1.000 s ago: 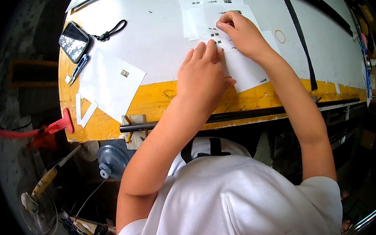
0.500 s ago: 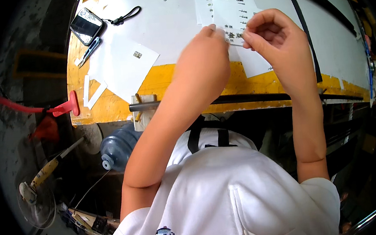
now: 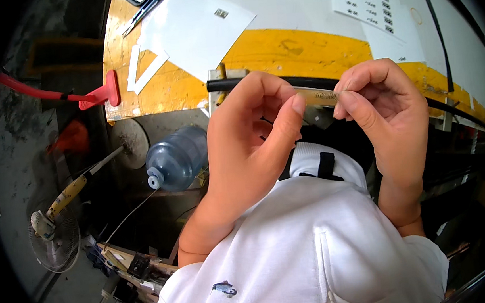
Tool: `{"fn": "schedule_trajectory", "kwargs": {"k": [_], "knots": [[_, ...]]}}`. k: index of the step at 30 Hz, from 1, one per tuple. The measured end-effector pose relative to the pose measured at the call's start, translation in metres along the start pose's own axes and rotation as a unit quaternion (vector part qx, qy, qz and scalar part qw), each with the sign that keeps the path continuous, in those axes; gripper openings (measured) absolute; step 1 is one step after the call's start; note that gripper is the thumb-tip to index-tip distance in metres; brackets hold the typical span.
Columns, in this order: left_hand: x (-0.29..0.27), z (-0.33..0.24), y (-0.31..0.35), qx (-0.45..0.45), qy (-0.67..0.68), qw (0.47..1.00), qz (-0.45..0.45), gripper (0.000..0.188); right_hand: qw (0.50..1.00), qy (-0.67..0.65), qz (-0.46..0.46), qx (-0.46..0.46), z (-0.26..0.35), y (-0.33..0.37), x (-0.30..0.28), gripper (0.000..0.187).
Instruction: The person picks up white paper sheets, folds them, and places them on a workbench. They then peel small labels from a sheet and apply them to black cylindrical rods one by one, smoothing each label onto the rod surface.
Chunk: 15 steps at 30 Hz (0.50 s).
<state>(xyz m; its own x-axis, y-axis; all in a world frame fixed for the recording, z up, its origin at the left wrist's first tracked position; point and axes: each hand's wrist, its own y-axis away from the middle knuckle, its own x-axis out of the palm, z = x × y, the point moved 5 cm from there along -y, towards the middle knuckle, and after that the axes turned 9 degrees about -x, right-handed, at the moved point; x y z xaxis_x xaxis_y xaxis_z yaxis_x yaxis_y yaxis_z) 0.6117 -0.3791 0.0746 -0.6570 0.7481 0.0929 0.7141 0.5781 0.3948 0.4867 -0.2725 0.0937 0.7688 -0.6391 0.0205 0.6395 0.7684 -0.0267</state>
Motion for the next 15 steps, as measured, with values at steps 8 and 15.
{"fn": "schedule_trajectory", "kwargs": {"k": [8, 15], "knots": [[-0.036, 0.019, 0.024, 0.082, -0.095, 0.99, -0.062, 0.009, 0.998, -0.031, 0.001, 0.05, -0.034, 0.02, 0.04, 0.015], [-0.059, 0.015, 0.013, 0.223, -0.26, 0.926, -0.159, 0.015, 0.982, 0.16, 0.045, -0.086, -0.033, 0.014, 0.055, 0.018]]}}
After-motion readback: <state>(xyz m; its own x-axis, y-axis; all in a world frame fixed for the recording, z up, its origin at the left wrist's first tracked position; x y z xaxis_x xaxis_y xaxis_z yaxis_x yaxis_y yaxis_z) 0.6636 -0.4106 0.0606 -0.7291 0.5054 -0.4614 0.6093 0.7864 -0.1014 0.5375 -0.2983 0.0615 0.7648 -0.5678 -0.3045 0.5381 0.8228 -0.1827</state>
